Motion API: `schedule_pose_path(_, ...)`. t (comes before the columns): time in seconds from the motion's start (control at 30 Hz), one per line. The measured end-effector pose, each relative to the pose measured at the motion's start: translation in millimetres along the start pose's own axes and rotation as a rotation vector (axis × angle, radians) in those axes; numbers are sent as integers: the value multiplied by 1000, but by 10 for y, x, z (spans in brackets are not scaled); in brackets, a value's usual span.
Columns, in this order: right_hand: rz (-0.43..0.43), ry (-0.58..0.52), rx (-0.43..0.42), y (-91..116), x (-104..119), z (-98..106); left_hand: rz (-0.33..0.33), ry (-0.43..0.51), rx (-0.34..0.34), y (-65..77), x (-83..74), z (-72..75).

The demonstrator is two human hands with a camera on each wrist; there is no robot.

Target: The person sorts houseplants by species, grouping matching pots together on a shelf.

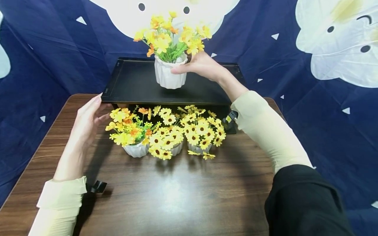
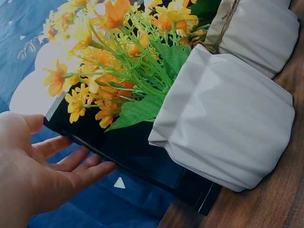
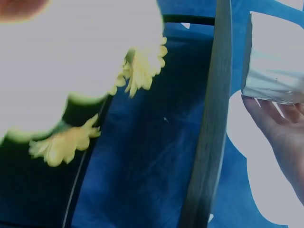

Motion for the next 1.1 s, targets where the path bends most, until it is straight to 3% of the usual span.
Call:
schedule_pose_path(0.17, -82, 49, 46, -68, 41, -140, 9, -11, -19, 38, 1, 46)
schedule_pose_path(0.4, -56, 9, 72, -109, 63, -276, 4, 2, -11, 31, -9, 35)
schedule_pose_path(0.83, -147, 241, 89, -129, 64, -474, 13, -23, -25, 38, -12, 20)
schedule_pose_path(1.1, -142, 240, 97, -127, 52, -500, 15, -21, -19, 42, -9, 12)
Point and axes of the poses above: each hand's wrist, its own y-axis away from the middle knuckle, its own z-axis out of the back of the hand, x = y × z, the point moved 1 cm from there along -y, towards the middle knuckle, and after that the axes turned 8 degrees about -x, right-handed, at the moved point
